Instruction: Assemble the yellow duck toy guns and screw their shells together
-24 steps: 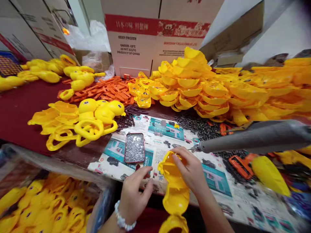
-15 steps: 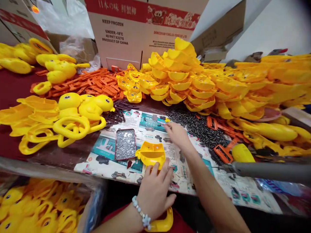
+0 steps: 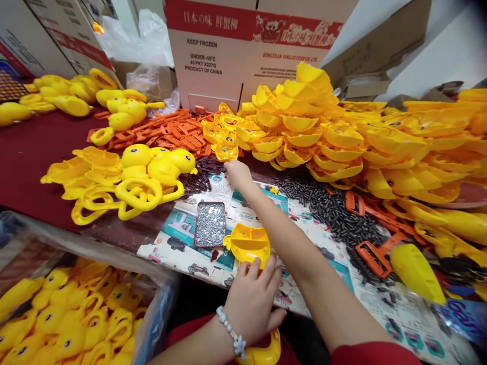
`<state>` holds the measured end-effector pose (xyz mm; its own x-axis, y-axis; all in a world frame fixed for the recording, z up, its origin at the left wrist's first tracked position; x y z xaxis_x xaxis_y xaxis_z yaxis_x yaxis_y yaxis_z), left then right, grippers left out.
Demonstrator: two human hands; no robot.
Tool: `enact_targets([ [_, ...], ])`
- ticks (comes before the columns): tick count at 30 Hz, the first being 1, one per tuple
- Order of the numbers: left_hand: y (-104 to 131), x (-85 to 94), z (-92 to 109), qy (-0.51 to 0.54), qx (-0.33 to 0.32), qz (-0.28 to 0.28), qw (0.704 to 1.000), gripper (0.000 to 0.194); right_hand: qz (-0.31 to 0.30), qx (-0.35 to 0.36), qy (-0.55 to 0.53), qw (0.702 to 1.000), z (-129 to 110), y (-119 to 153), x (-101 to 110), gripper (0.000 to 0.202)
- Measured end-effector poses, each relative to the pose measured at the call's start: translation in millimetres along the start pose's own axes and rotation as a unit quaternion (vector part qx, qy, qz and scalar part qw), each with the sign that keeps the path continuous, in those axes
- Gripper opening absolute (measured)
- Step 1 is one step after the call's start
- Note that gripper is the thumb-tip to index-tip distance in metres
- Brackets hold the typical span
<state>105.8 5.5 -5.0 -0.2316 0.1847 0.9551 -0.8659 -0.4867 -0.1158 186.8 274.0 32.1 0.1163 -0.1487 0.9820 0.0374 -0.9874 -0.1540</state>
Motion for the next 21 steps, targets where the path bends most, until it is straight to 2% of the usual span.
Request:
enact_targets([
  [3, 1.3, -1.9, 0.5, -0.007, 0.000, 0.007, 1.000, 0.064, -0.008, -0.033, 0.008, 0.999, 13.2, 9.1, 4.1, 0.020],
  [5, 1.8, -2.3, 0.7, -0.011, -0.005, 0.008, 1.000, 0.065, -0.005, -0.047, 0.004, 0.999, 22.7, 31.0, 14.1, 0.016],
  [8, 1.1, -1.2, 1.1, -0.013, -0.016, 0.003, 1.000, 0.065, 0.009, -0.043, -0.026, 0.999, 27.7, 83.8, 38.0, 0.019],
  [10, -0.4, 0.2, 1.5, -0.013, -0.021, -0.001, 1.000, 0.064, -0.004, -0.005, -0.065, 0.998, 21.4, 123.6, 52.0, 0.017],
  [12, -2.4, 1.3, 2.2, -0.014, -0.023, -0.007, 1.000, 0.063, -0.027, 0.035, -0.099, 0.994, 12.4, 158.4, 60.2, 0.011],
  [14, -4.1, 2.0, 3.0, -0.017, -0.020, -0.013, 1.000, 0.063, -0.040, 0.060, -0.113, 0.991, 4.7, 181.4, 61.2, 0.007],
  [17, -5.9, 2.6, 4.4, -0.022, -0.018, -0.019, 0.999, 0.063, -0.050, 0.069, -0.099, 0.991, -2.4, 190.4, 51.3, 0.010],
  [21, -6.6, 2.2, 5.1, -0.020, -0.015, -0.020, 0.999, 0.066, -0.075, 0.071, -0.056, 0.993, -8.1, 181.5, 36.4, 0.013],
])
Point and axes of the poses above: each hand's wrist, its own y-axis away from the middle knuckle, its own x-axis out of the back of the hand, z = x × y, the point moved 6 cm from there along -y, towards the middle knuckle, and after that the axes turned 6 degrees about y, right-handed, at the moved point
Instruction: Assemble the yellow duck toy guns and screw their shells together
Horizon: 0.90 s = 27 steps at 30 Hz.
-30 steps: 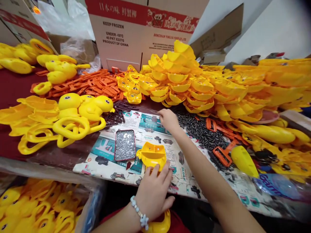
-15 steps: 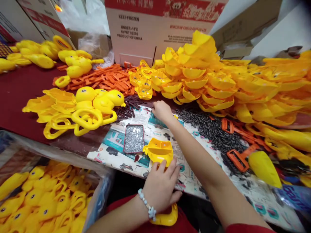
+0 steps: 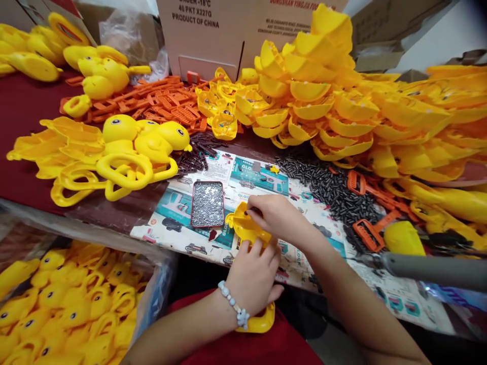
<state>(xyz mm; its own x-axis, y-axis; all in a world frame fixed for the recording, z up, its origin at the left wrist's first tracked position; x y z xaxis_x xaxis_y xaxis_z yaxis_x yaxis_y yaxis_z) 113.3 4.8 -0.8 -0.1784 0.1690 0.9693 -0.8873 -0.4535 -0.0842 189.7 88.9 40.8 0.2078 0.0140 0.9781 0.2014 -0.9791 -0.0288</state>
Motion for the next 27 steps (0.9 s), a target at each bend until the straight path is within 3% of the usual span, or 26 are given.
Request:
enact_targets([
  [10, 0.2, -3.3, 4.2, -0.001, 0.008, 0.003, 1.000, 0.072, -0.081, 0.056, 0.041, 0.994, -11.4, -5.6, -16.7, 0.009],
  [15, 2.1, -1.9, 3.2, -0.005, 0.008, 0.014, 1.000, 0.071, -0.138, 0.079, 0.016, 0.987, -7.0, -19.7, -2.8, 0.005],
  [18, 2.1, -2.1, 1.7, -0.011, 0.011, 0.015, 1.000, 0.073, -0.179, 0.123, -0.019, 0.976, -5.6, -52.4, 9.8, 0.018],
  [21, 2.1, -1.5, 2.1, -0.013, 0.007, 0.013, 1.000, 0.072, -0.065, 0.096, 0.008, 0.993, -3.4, -108.8, 18.4, 0.023],
  [23, 2.3, -0.7, 2.7, -0.014, 0.008, 0.011, 1.000, 0.070, -0.001, 0.114, 0.027, 0.993, -10.0, -142.3, 11.1, 0.033],
  [27, 2.2, -1.0, 3.8, -0.012, 0.020, 0.010, 1.000, 0.067, 0.022, 0.178, 0.027, 0.983, -19.2, -175.8, -14.5, 0.029],
])
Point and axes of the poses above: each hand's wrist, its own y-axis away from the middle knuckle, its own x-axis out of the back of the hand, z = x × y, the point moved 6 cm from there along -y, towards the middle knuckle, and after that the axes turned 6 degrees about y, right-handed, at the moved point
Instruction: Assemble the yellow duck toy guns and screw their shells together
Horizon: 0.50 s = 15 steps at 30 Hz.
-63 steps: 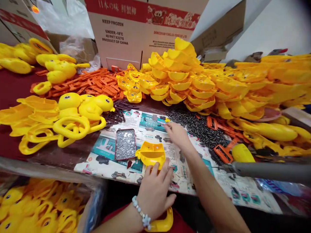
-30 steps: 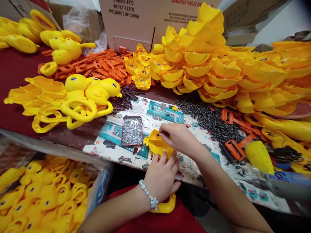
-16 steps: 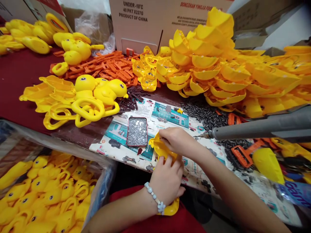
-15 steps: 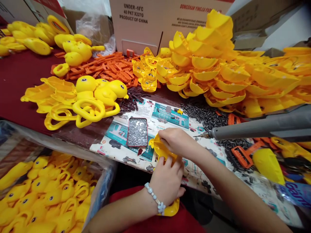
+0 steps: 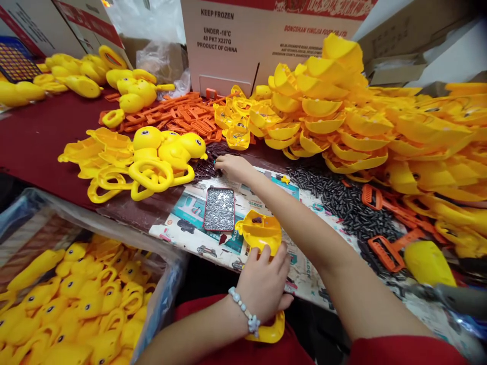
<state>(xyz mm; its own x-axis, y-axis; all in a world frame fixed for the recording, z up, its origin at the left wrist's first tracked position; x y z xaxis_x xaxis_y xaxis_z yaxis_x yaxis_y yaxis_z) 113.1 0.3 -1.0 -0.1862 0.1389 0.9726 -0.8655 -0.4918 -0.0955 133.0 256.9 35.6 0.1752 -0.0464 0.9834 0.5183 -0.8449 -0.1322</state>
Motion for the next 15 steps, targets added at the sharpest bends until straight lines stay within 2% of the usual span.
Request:
enact_targets([
  [2, -0.5, -1.7, -0.1, 0.004, 0.010, -0.002, 1.000, 0.066, 0.010, 0.004, -0.017, 1.000, 3.8, 5.0, -2.8, 0.021],
  [4, -1.0, -3.3, -0.9, 0.007, 0.021, -0.003, 1.000, 0.065, 0.036, -0.016, -0.045, 0.998, 8.8, 24.0, 3.2, 0.017],
  [7, -1.2, -3.9, -1.4, 0.013, 0.027, -0.003, 1.000, 0.065, 0.129, -0.095, -0.100, 0.982, 16.0, 76.3, 21.6, 0.017],
  [10, -1.1, -2.7, -1.3, 0.015, 0.022, -0.004, 1.000, 0.067, 0.221, -0.173, -0.181, 0.942, 14.3, 143.2, 33.9, 0.018],
  [13, -1.5, -2.2, -2.0, 0.013, 0.024, -0.006, 1.000, 0.066, 0.230, -0.184, -0.271, 0.916, -0.7, 193.8, 29.6, 0.015],
  [15, -2.0, -3.1, -2.1, 0.013, 0.026, -0.006, 1.000, 0.065, 0.232, -0.183, -0.296, 0.908, -11.0, 212.7, 23.0, 0.014],
])
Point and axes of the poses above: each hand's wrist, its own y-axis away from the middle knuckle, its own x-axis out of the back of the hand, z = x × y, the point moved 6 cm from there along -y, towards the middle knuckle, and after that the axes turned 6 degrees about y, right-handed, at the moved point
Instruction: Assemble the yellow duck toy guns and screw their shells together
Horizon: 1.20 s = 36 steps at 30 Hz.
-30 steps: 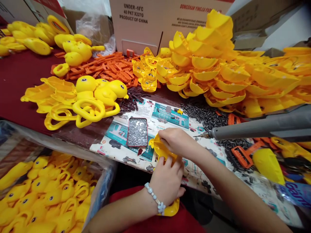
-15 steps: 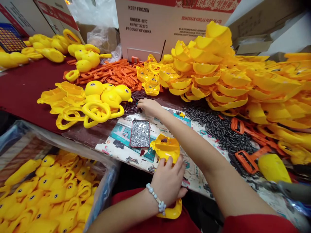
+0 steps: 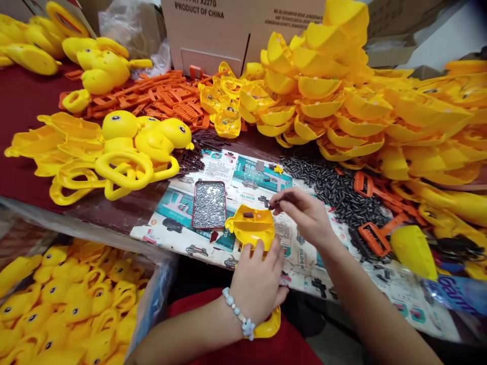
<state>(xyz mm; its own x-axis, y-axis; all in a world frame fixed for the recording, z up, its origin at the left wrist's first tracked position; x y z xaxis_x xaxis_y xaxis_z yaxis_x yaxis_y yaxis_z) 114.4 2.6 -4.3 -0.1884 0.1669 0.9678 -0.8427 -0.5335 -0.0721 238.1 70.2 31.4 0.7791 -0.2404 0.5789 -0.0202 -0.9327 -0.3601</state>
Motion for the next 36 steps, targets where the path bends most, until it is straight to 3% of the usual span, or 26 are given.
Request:
enact_targets([
  [7, 0.7, -3.2, 1.2, 0.007, 0.004, 0.001, 1.000, 0.064, 0.055, 0.028, 0.037, 0.997, 6.5, 17.4, -18.6, 0.013],
  [17, -0.1, -8.1, 2.7, 0.030, 0.006, -0.012, 0.999, 0.068, 0.032, 0.030, 0.035, 0.998, 19.6, 22.2, -23.3, 0.009],
  [20, 9.9, 9.3, -2.4, 0.047, -0.038, 0.000, 0.998, 0.067, 0.024, 0.052, 0.023, 0.998, 13.6, 22.2, -20.2, 0.011],
  [22, 18.0, 40.0, -13.1, 0.056, -0.109, 0.023, 0.992, 0.056, 0.035, 0.060, 0.006, 0.998, 14.2, 24.8, -14.4, 0.018],
  [24, 17.6, 82.7, -38.5, 0.059, -0.135, 0.035, 0.988, 0.041, 0.072, 0.046, -0.008, 0.996, 22.6, 28.4, -5.6, 0.023],
  [25, 10.1, 104.8, -60.6, 0.056, -0.094, 0.024, 0.994, 0.031, 0.098, 0.029, -0.008, 0.995, 28.5, 30.3, -0.8, 0.022],
  [27, -18.2, 149.3, -114.8, -0.001, 0.021, 0.006, 1.000, 0.025, 0.147, -0.005, 0.014, 0.989, 38.0, 33.8, 6.2, 0.016],
  [29, -58.0, 183.8, -182.0, -0.104, 0.208, -0.037, 0.972, 0.027, 0.168, -0.020, 0.049, 0.984, 39.1, 35.6, 7.6, 0.013],
  [30, -81.9, 196.5, -208.5, -0.127, 0.247, -0.042, 0.960, 0.028, 0.171, -0.016, 0.063, 0.983, 36.6, 35.8, 6.8, 0.013],
  [33, -149.0, 205.7, -267.6, -0.147, 0.293, -0.075, 0.942, 0.031, 0.167, 0.015, 0.079, 0.983, 25.7, 34.3, 3.9, 0.012],
  [36, -182.6, 196.9, -298.7, -0.152, 0.294, -0.105, 0.938, 0.035, 0.169, 0.021, 0.086, 0.982, 21.3, 33.0, 7.0, 0.012],
])
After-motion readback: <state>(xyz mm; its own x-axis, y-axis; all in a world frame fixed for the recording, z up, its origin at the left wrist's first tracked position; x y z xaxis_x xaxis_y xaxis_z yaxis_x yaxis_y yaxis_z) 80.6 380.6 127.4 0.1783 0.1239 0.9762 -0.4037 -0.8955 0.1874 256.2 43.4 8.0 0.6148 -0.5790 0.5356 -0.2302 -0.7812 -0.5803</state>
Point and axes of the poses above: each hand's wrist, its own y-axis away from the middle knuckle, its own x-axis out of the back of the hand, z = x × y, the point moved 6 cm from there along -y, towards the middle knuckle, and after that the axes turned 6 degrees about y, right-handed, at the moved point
